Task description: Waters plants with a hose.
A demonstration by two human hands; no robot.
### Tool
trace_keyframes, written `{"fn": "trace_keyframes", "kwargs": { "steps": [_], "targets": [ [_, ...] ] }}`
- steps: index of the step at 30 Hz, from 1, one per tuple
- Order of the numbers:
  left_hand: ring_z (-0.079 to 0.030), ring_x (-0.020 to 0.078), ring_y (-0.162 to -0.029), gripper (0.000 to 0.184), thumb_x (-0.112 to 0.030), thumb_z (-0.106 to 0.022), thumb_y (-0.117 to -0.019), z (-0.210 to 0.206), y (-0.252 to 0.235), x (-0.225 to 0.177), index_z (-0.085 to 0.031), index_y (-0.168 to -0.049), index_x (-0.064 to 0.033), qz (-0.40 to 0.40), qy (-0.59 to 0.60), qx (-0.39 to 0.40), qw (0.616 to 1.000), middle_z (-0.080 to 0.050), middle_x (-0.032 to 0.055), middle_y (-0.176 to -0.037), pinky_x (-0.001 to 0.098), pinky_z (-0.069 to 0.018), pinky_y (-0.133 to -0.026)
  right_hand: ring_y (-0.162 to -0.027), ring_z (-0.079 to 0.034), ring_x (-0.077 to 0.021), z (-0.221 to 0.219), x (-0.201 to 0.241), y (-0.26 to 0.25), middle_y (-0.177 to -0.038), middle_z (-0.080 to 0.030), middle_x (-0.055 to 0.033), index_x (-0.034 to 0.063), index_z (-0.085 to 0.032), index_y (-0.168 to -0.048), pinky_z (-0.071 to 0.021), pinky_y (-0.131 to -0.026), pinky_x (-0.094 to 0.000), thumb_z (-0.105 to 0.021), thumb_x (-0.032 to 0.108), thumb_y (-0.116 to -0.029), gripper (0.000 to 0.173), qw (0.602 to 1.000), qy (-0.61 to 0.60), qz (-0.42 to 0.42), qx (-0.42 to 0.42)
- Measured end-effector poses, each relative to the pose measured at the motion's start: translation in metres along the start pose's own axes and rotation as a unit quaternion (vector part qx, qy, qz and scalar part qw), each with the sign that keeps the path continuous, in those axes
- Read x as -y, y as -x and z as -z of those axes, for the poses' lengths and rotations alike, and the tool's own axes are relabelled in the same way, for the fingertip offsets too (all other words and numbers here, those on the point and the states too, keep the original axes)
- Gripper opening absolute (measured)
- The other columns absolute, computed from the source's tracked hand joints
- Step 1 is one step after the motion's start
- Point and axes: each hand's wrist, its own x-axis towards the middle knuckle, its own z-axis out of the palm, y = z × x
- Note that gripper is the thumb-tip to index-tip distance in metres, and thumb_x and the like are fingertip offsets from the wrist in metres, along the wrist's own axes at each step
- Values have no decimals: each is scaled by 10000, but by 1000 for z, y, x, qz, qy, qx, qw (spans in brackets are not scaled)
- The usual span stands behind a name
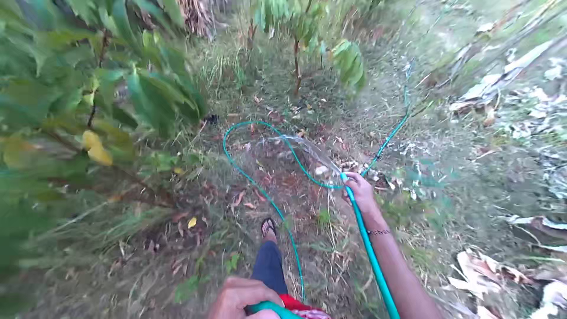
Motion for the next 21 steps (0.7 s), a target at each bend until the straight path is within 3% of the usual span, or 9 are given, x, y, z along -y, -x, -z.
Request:
{"fn": "trace_keyframes", "kwargs": {
  "steps": [6, 12, 17, 21],
  "targets": [
    [-724, 144, -815, 453, -448, -621, -1011, 93, -158, 3, -772, -1004, -21, 2, 10, 20, 1000, -761, 104, -890, 348, -604, -773, -497, -535, -99, 18, 129, -135, -719, -599, -21, 50, -559, -1340, -494, -452, -282, -560, 174, -1010, 353, 992, 30, 67, -101],
    [-688, 90, -737, 411, -423, -638, -1010, 133, -284, -7, -777, -973, -38, -65, 45, 70, 994, -744, 62, -825, 261, -578, -684, -485, -520, -73, 49, 239, -210, -690, -577, 8, 130, -561, -1345, -485, -459, -250, -578, 172, -1016, 331, 985, 70, 110, -114],
    [-693, 80, -735, 386, -419, -641, -1009, 129, -351, 3, -780, -975, -61, -84, 57, 97, 990, -750, 39, -833, 248, -584, -678, -464, -509, -88, 71, 258, -263, -658, -558, -10, 129, -583, -1327, -468, -430, -260, -569, 174, -1021, 310, 984, 65, 108, -127],
    [-655, 53, -680, 353, -469, -676, -973, 106, -402, 16, -790, -987, -135, -115, 21, 90, 989, -728, -24, -778, 239, -549, -639, -482, -524, -87, 102, 256, -312, -682, -575, -4, 111, -575, -1334, -487, -454, -262, -547, 168, -1013, 328, 986, 51, 121, -101]
  ]
}}
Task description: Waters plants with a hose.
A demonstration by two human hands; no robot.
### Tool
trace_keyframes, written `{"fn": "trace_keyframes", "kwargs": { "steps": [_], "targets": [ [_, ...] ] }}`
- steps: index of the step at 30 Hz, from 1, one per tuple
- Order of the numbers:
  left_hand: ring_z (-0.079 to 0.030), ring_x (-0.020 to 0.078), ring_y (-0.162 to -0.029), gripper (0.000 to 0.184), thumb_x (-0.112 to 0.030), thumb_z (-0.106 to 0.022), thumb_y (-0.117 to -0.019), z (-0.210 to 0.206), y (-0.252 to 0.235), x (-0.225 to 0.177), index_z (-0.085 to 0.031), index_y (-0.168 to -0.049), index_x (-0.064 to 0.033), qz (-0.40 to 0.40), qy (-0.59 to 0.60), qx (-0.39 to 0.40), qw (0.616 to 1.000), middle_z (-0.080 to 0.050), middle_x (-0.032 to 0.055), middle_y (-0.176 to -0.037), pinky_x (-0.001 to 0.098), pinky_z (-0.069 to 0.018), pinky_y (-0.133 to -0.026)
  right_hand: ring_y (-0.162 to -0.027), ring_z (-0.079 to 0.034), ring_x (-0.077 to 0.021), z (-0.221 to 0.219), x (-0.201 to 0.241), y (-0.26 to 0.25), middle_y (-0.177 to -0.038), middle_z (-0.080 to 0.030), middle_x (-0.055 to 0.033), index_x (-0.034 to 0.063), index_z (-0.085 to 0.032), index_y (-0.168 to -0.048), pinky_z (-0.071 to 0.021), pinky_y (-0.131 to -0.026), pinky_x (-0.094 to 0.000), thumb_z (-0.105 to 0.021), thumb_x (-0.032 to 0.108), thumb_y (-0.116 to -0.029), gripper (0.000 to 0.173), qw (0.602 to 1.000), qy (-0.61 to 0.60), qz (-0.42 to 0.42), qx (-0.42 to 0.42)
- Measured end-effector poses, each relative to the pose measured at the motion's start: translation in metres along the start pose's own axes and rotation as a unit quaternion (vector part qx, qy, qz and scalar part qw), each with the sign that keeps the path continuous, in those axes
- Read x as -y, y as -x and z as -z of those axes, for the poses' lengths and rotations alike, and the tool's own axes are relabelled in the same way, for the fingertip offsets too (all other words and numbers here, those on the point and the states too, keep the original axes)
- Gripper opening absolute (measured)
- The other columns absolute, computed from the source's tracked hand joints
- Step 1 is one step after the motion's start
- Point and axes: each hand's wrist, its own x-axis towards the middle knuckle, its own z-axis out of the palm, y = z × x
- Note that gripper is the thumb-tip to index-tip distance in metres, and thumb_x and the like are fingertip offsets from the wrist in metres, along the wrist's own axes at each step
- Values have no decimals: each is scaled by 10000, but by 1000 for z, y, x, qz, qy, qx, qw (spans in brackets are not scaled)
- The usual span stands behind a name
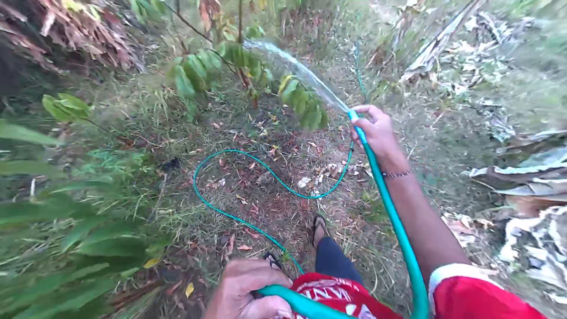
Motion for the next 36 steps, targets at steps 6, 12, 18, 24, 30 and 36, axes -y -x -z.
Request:
{"fn": "trace_keyframes", "kwargs": {
  "steps": [6, 12, 18, 24, 30, 36],
  "targets": [
    [-628, 37, -645, 364, -501, -666, -970, -47, -105, 50, -794, -1003, -161, 5, -37, -15, 999, -708, -49, -751, 226, -531, -606, -477, -522, -94, 44, -12, -122, -700, -592, -13, 100, -567, -1337, -480, -437, -252, -585, 191, -1008, 342, 996, -17, 57, 62],
    [-701, 59, -716, 357, -497, -642, -985, -125, -233, 131, -791, -998, -173, 47, -51, -78, 995, -753, -42, -834, 240, -608, -654, -478, -519, -101, 110, -71, -280, -680, -596, -27, 71, -571, -1318, -468, -442, -257, -593, 150, -1008, 321, 987, -33, 98, 125],
    [-672, 67, -658, 355, -465, -660, -983, -175, -317, 161, -778, -932, -134, 140, -8, -105, 985, -736, -9, -787, 245, -581, -603, -505, -554, -124, 149, -105, -398, -692, -620, -52, 58, -571, -1318, -497, -471, -285, -607, 158, -1001, 334, 982, -30, 98, 161],
    [-622, 42, -630, 332, -407, -649, -1002, -203, -387, 205, -749, -922, -100, 199, 16, -120, 973, -695, -15, -744, 224, -535, -579, -504, -554, -120, 139, -124, -495, -691, -630, -56, 49, -571, -1310, -488, -470, -276, -619, 131, -990, 333, 967, -22, 115, 224],
    [-596, 24, -637, 277, -326, -675, -991, -210, -469, 268, -743, -909, -70, 253, 55, -151, 954, -683, -19, -747, 215, -512, -593, -531, -571, -135, 116, -178, -607, -744, -653, -81, 58, -580, -1296, -522, -528, -304, -623, 148, -1003, 310, 961, 38, 75, 264],
    [-630, 73, -682, 197, -213, -730, -948, -175, -590, 342, -721, -969, -18, 263, 91, -184, 943, -692, 23, -791, 274, -547, -633, -573, -604, -213, 68, -224, -759, -761, -658, -128, 77, -592, -1318, -550, -569, -405, -643, 167, -999, 335, 938, 117, 57, 321]
  ]
}}
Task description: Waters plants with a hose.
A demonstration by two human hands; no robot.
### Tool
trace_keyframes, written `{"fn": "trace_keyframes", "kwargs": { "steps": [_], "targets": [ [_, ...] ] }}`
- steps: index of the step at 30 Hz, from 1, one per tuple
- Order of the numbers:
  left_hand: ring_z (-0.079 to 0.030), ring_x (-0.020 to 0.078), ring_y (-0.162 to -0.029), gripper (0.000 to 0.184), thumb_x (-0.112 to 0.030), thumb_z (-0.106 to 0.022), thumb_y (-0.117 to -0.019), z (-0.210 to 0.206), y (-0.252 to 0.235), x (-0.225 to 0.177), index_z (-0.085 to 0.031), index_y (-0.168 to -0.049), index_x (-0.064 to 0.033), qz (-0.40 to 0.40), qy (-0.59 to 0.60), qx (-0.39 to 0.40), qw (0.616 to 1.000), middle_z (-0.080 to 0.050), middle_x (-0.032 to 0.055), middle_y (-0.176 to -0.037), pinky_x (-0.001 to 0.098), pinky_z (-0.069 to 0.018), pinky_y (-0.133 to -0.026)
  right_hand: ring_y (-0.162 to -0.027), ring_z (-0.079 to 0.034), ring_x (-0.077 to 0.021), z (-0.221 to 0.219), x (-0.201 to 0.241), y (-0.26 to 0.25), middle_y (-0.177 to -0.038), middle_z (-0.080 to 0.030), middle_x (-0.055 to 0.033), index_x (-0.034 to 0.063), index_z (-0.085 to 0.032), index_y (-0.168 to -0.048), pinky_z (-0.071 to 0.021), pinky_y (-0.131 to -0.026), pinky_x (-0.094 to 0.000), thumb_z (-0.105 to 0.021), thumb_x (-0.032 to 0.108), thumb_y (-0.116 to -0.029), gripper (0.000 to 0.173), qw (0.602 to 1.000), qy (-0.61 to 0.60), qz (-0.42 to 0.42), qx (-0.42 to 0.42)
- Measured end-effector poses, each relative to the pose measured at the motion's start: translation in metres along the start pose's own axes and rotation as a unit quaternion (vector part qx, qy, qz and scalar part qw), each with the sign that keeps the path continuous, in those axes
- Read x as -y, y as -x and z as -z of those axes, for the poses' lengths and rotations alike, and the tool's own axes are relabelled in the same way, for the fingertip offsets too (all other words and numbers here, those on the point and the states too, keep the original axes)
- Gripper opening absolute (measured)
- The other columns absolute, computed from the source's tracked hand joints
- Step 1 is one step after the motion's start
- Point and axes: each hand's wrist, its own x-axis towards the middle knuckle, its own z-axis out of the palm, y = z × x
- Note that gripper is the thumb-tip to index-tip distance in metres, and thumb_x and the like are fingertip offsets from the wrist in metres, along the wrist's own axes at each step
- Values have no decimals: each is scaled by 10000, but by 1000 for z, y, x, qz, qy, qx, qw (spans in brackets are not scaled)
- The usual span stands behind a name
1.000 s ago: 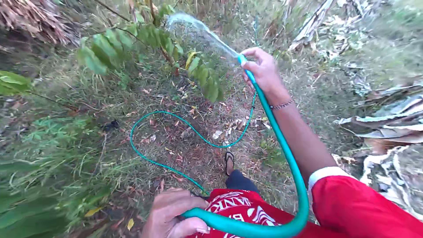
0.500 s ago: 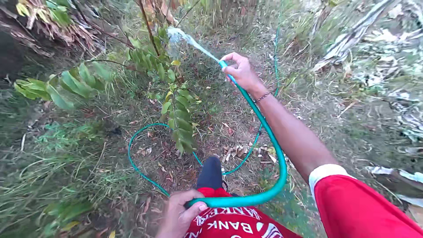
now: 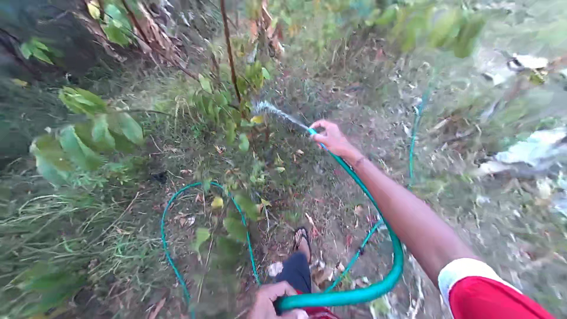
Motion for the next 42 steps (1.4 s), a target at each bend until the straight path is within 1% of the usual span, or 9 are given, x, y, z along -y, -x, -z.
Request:
{"fn": "trace_keyframes", "kwargs": {
  "steps": [5, 9, 15, 25, 30, 34, 38, 40, 42],
  "targets": [
    [-633, 94, -684, 136, -148, -723, -949, -16, -116, -42, -722, -978, -15, 23, 0, -77, 997, -690, 38, -792, 295, -550, -639, -645, -616, -248, 56, -37, -107, -887, -681, -173, 60, -590, -1310, -549, -637, -450, -605, 179, -1036, 300, 997, 29, -56, 34],
    [-642, 101, -687, 164, -169, -723, -951, -29, -174, -75, -728, -966, -6, 27, -7, -97, 995, -698, 47, -787, 307, -556, -646, -580, -573, -169, 92, -38, -153, -826, -667, -118, 105, -569, -1347, -521, -560, -351, -594, 207, -1045, 320, 997, -1, -44, 55],
    [-656, 100, -698, 124, -122, -705, -946, -43, -223, -39, -726, -977, -3, 37, 10, -176, 984, -710, 45, -796, 312, -567, -672, -672, -594, -181, 89, -87, -220, -938, -657, -159, 26, -563, -1353, -541, -659, -369, -605, 165, -1030, 354, 988, -2, -82, 132],
    [-656, 80, -682, 140, -132, -730, -919, -98, -325, -21, -741, -980, -6, 105, 17, -398, 911, -722, 27, -804, 289, -569, -638, -572, -527, -111, 72, -193, -341, -859, -597, -74, 43, -539, -1387, -479, -527, -266, -509, 209, -1082, 349, 952, -93, -196, 216],
    [-674, 65, -701, 137, -133, -754, -897, -176, -372, -43, -755, -978, -22, 153, 8, -509, 847, -742, 16, -834, 272, -587, -655, -794, -681, -223, 73, -222, -402, -1047, -663, -143, 100, -383, -1499, -591, -732, -405, -445, 248, -1106, 424, 945, -206, -189, 170],
    [-690, 75, -707, 196, -239, -778, -903, -200, -411, -39, -774, -974, -56, 108, -51, -604, 788, -758, 20, -859, 276, -605, -647, -872, -723, -225, 94, -225, -440, -1088, -669, -114, 145, -294, -1510, -617, -790, -398, -389, 241, -1124, 409, 914, -354, -195, 34],
    [-677, 72, -700, 215, -356, -779, -890, -185, -479, -6, -789, -955, -151, 88, -121, -652, 743, -743, -34, -848, 279, -597, -643, -724, -656, -189, 116, -247, -419, -1056, -661, -120, 85, -368, -1453, -571, -638, -354, -496, 105, -1058, 416, 929, -265, -240, 95],
    [-686, 56, -713, 208, -336, -784, -889, -166, -513, 10, -791, -951, -137, 60, -153, -652, 740, -745, -36, -846, 257, -609, -664, -545, -534, -115, 122, -251, -387, -884, -647, -62, 104, -426, -1394, -460, -476, -268, -419, 244, -1094, 331, 915, -226, -293, 158],
    [-681, 44, -713, 203, -316, -790, -879, -155, -536, 29, -794, -945, -123, 51, -182, -644, 741, -744, -34, -834, 248, -605, -675, -448, -461, -74, 127, -245, -363, -802, -670, -31, 157, -481, -1365, -383, -401, -219, -308, 492, -1101, 460, 881, -236, -357, 202]
  ]
}}
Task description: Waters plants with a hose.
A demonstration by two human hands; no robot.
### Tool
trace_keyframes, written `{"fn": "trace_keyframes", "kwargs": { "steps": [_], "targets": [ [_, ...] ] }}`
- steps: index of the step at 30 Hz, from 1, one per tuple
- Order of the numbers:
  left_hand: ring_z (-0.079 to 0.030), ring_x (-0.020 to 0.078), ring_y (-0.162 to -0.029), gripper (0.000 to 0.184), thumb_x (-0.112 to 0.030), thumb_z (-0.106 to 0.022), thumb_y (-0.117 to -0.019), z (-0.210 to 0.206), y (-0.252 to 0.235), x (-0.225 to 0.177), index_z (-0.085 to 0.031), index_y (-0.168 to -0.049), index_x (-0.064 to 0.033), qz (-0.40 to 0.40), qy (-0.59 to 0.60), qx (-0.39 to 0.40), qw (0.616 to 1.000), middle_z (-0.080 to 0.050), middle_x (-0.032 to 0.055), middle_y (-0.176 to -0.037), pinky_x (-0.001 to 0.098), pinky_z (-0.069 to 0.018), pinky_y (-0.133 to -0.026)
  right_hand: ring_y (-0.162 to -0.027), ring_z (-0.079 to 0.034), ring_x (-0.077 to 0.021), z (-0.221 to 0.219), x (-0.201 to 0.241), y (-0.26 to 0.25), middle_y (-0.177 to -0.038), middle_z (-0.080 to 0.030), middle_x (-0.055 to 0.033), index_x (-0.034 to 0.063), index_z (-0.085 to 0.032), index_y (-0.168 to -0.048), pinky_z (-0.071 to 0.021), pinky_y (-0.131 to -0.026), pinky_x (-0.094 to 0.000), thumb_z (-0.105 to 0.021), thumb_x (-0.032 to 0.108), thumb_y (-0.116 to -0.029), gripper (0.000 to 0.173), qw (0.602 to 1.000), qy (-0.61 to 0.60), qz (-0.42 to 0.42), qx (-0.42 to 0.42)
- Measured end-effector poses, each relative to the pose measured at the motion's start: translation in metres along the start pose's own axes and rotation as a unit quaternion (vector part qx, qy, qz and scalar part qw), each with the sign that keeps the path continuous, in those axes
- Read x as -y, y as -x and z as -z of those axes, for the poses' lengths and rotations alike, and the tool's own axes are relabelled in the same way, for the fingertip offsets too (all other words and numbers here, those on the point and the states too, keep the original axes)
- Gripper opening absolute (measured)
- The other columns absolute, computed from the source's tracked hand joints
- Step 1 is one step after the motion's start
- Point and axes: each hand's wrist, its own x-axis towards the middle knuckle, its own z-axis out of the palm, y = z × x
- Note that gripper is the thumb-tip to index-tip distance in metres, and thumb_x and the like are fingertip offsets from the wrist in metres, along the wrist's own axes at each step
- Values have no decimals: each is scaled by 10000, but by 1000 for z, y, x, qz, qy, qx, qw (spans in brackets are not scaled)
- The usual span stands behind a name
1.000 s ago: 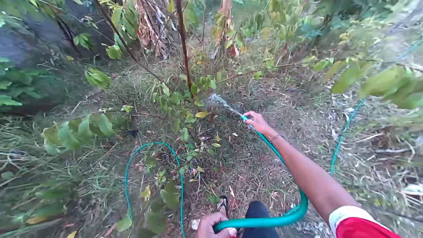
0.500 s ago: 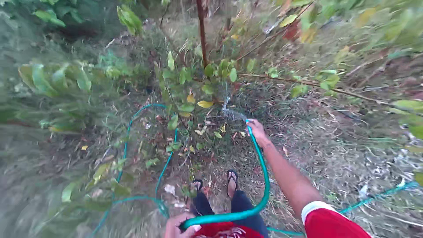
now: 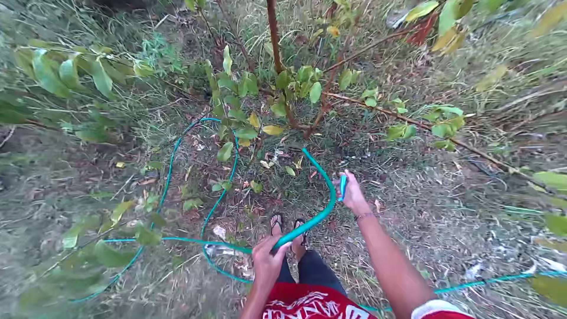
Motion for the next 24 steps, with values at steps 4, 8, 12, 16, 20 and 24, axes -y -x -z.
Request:
{"fn": "trace_keyframes", "kwargs": {
  "steps": [4, 8, 12, 16, 20, 24],
  "targets": [
    [-713, 79, -756, 241, -349, -792, -858, -25, 15, 32, -808, -937, -122, -33, -74, 24, 996, -763, -7, -835, 305, -616, -745, -482, -479, -67, 0, -4, 12, -942, -731, -63, 83, -527, -1406, -394, -435, -224, -521, 405, -1071, 465, 984, 178, 24, -17],
    [-706, 104, -730, 248, -381, -764, -879, -27, 42, 44, -813, -926, -143, -75, -91, 56, 991, -752, -6, -790, 332, -596, -741, -859, -648, -300, 19, -47, -2, -1086, -672, -215, 10, -613, -1311, -546, -780, -509, -710, 570, -910, 696, 906, 421, -40, -28],
    [-699, 113, -714, 221, -350, -777, -891, -16, 44, 43, -808, -946, -138, -98, -75, 83, 989, -744, 1, -775, 331, -593, -758, -665, -656, -183, 22, -102, 10, -972, -738, -101, 74, -558, -1341, -541, -578, -355, -568, 466, -1030, 500, 965, 201, -169, 22],
    [-721, 140, -775, 243, -371, -761, -917, 21, 47, 50, -789, -955, -133, -48, -97, 176, 978, -758, 19, -836, 364, -599, -783, -398, -440, -45, 16, -105, 29, -604, -519, 32, 104, -628, -1221, -407, -357, -209, -580, 281, -1039, 259, 992, 53, -116, -21],
    [-730, 255, -825, 319, -337, -733, -935, 88, 59, 51, -720, -914, -19, 58, -140, 279, 948, -734, 124, -875, 454, -607, -799, -396, -469, -43, -29, -66, 88, -602, -549, 38, 106, -565, -1358, -399, -338, -204, -509, 222, -1072, 313, 996, 83, -3, 23],
    [-730, 298, -842, 208, -182, -722, -894, 148, 68, 74, -725, -948, 18, 88, -171, 264, 945, -734, 166, -898, 481, -599, -821, -403, -492, -47, -91, -54, 163, -632, -578, 24, 88, -457, -1498, -408, -330, -200, -488, 172, -1077, 430, 989, 108, 47, 86]
  ]
}}
